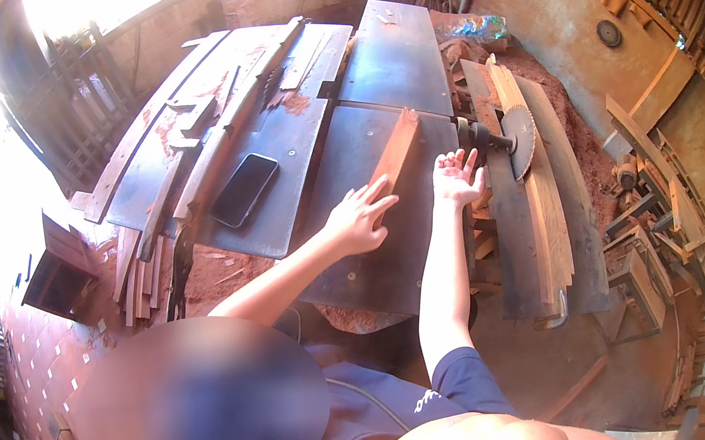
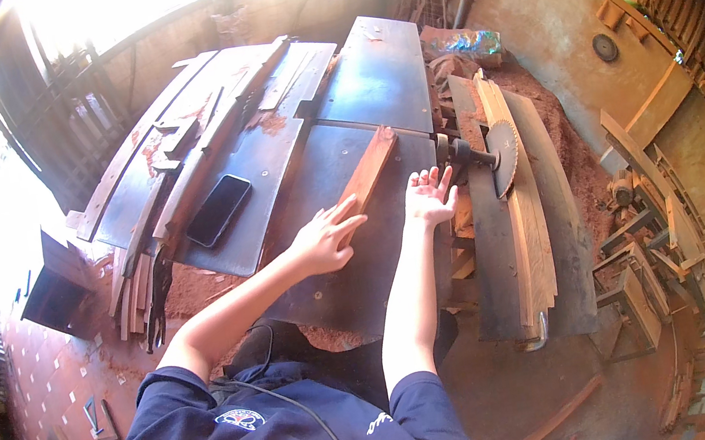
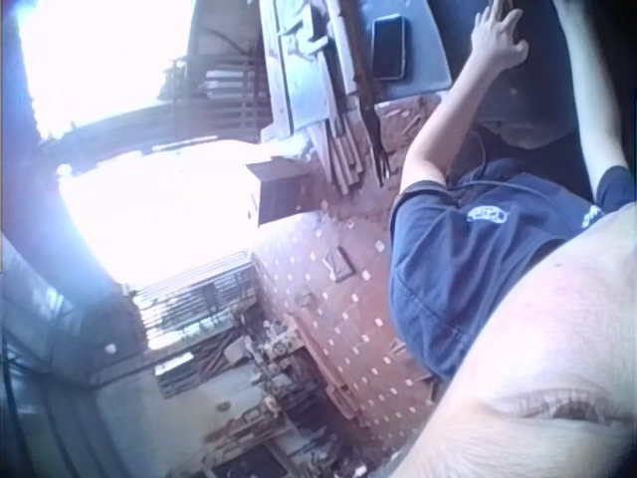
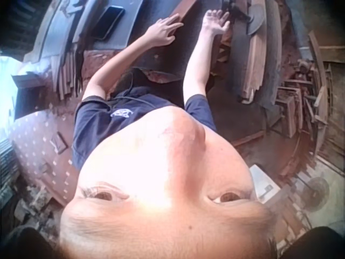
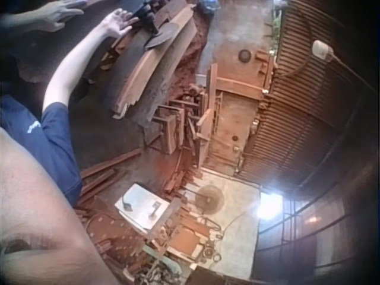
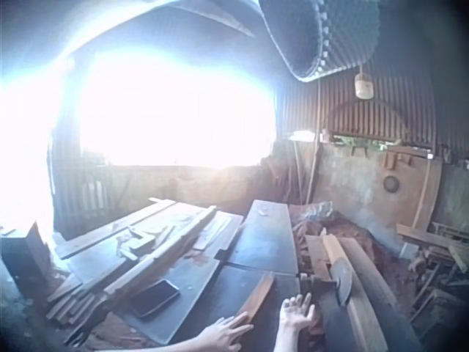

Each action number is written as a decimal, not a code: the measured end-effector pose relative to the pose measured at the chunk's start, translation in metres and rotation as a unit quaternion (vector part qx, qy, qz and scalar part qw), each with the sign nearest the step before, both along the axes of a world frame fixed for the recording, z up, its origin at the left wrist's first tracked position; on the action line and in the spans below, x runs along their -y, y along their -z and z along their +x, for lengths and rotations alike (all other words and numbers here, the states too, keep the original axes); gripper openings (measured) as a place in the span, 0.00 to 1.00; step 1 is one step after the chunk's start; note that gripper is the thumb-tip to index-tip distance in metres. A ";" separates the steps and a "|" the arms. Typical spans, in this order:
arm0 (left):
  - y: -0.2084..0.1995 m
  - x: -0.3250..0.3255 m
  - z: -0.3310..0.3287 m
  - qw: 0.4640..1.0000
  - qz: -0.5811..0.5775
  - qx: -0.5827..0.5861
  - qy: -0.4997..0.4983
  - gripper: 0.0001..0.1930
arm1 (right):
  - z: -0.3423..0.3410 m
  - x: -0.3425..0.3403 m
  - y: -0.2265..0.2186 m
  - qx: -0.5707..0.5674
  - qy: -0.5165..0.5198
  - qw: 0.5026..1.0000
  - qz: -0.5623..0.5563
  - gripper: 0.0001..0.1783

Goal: The person smooths a thin wooden strip by hand on a table saw surface, repeatedly rubbing the edges and faces. The person also briefly handles a smartphone on the table.

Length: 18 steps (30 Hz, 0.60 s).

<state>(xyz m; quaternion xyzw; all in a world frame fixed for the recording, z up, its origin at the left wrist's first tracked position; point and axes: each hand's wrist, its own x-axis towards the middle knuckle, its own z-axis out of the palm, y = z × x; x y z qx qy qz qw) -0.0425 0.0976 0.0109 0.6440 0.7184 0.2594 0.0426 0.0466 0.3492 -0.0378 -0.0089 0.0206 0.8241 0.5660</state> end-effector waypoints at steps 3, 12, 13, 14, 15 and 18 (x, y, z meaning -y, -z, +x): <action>0.000 -0.041 -0.017 1.000 -0.013 -0.001 -0.014 0.33 | -0.001 0.000 0.000 -0.003 -0.003 1.000 0.004 0.28; 0.008 -0.134 -0.057 0.998 -0.039 -0.014 -0.053 0.33 | -0.006 -0.002 -0.001 -0.005 -0.013 1.000 0.000 0.28; 0.009 -0.143 -0.060 0.998 -0.039 -0.021 -0.052 0.34 | -0.005 -0.004 -0.002 -0.004 -0.013 1.000 0.002 0.28; 0.009 -0.152 -0.063 0.997 -0.040 -0.027 -0.052 0.34 | -0.006 -0.005 -0.003 -0.004 -0.014 1.000 0.003 0.28; 0.010 -0.161 -0.067 0.997 -0.041 -0.033 -0.053 0.34 | -0.007 -0.007 -0.004 -0.003 -0.016 1.000 0.005 0.28; 0.011 -0.184 -0.075 0.996 -0.055 -0.041 -0.061 0.34 | -0.010 -0.013 -0.003 -0.016 -0.025 1.000 0.003 0.28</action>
